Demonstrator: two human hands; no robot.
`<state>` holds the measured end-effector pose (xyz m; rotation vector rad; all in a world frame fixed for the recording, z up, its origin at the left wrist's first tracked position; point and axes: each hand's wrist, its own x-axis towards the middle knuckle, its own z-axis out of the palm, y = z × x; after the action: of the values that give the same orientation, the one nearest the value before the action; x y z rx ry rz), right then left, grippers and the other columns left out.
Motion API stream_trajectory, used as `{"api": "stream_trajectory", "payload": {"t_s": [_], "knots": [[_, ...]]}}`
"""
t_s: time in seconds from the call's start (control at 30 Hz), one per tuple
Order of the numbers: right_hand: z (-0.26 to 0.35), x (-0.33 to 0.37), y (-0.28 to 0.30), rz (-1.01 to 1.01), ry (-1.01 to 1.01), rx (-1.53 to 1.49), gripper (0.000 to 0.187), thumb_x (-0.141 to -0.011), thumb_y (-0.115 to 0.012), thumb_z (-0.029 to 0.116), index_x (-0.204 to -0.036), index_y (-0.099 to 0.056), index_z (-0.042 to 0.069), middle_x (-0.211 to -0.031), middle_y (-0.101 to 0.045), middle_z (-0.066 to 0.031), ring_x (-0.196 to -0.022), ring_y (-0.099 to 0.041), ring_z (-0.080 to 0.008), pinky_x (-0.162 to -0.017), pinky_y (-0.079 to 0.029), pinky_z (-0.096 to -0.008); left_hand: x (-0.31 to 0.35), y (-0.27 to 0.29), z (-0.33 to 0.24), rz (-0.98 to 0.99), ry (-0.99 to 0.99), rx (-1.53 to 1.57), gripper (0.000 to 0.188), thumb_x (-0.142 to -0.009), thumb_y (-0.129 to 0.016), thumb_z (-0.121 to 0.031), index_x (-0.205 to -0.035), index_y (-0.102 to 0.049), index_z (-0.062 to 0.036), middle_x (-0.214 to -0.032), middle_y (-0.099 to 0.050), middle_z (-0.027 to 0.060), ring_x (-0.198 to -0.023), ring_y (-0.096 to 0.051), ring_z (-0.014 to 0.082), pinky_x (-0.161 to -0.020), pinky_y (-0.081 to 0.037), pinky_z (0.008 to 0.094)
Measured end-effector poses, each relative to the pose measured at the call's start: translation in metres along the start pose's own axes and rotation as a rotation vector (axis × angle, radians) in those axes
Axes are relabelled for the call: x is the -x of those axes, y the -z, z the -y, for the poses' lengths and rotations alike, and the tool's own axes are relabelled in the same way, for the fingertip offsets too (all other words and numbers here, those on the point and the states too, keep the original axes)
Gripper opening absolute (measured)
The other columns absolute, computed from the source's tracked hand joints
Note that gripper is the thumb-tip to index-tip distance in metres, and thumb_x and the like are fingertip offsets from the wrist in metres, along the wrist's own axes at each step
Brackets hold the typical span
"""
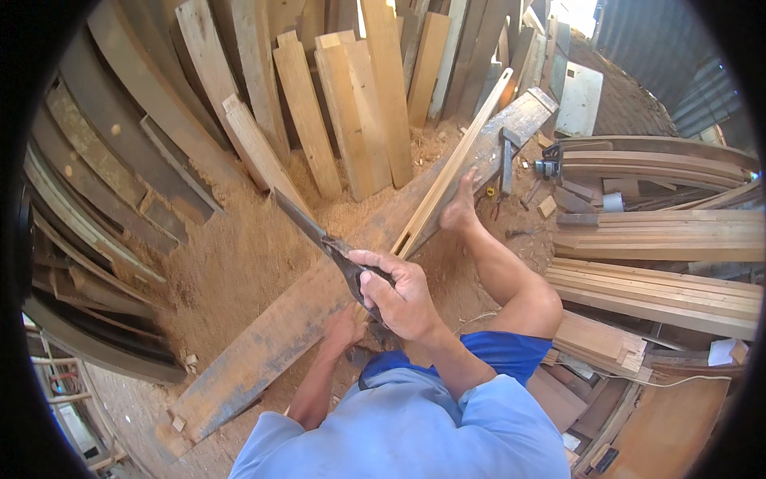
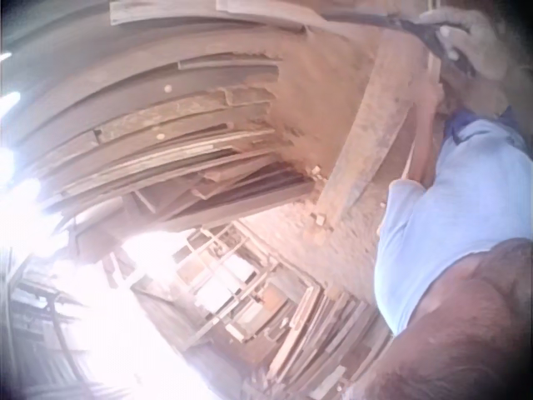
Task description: The person saws a long wooden board by hand using a hand saw, then moves it to a stack and handles another curved wooden component.
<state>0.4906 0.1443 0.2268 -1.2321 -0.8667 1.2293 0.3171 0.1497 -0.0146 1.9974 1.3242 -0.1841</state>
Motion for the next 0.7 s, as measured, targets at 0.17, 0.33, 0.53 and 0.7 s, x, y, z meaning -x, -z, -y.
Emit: {"api": "stream_trajectory", "payload": {"t_s": [0.17, 0.33, 0.53, 0.7], "knots": [[0.005, 0.018, 0.001, -0.015, -0.007, 0.029, 0.034, -0.099, -0.058, 0.011, -0.126, -0.063, -0.008, -0.077, -0.061, -0.0018, -0.067, -0.055, -0.0062, -0.062, -0.047, -0.0223, -0.062, -0.048, 0.030, 0.074, -0.102, 0.194, 0.068, -0.079, -0.077, -0.041, -0.130, -0.055, -0.0008, -0.112, -0.069, 0.0288, -0.111, -0.065, 0.0445, -0.097, -0.051, 0.0493], [-0.001, 0.025, -0.003, -0.024, -0.013, -0.003, 0.033, -0.099, -0.058, 0.011, -0.126, -0.063, -0.008, -0.076, -0.061, -0.0013, -0.067, -0.055, -0.0059, -0.062, -0.047, -0.0224, -0.063, -0.057, 0.067, 0.125, -0.132, 0.278, 0.082, -0.076, -0.080, -0.044, -0.137, -0.051, 0.0035, -0.127, -0.062, 0.0319, -0.119, -0.062, 0.0433, -0.101, -0.049, 0.0471], [-0.004, 0.022, -0.009, 0.013, -0.014, 0.025, 0.032, -0.099, -0.058, 0.010, -0.125, -0.064, -0.007, -0.077, -0.061, -0.0006, -0.067, -0.055, -0.0052, -0.061, -0.047, -0.0224, 0.029, -0.049, 0.037, -0.091, 0.188, 0.006, 0.083, -0.072, -0.084, -0.044, -0.135, -0.055, 0.0005, -0.137, -0.055, 0.0286, -0.136, -0.046, 0.0426, -0.111, -0.037, 0.0501], [-0.008, 0.016, -0.017, 0.043, -0.036, 0.041, 0.035, -0.100, -0.057, 0.012, -0.129, -0.061, -0.006, -0.077, -0.057, 0.0025, -0.066, -0.052, -0.0040, -0.061, -0.045, -0.0210, 0.200, -0.030, 0.075, -0.314, 0.073, 0.002, 0.091, -0.065, -0.086, -0.049, -0.133, -0.050, -0.0021, -0.126, -0.054, 0.0231, -0.121, -0.047, 0.0419, -0.104, -0.035, 0.0549]]}}
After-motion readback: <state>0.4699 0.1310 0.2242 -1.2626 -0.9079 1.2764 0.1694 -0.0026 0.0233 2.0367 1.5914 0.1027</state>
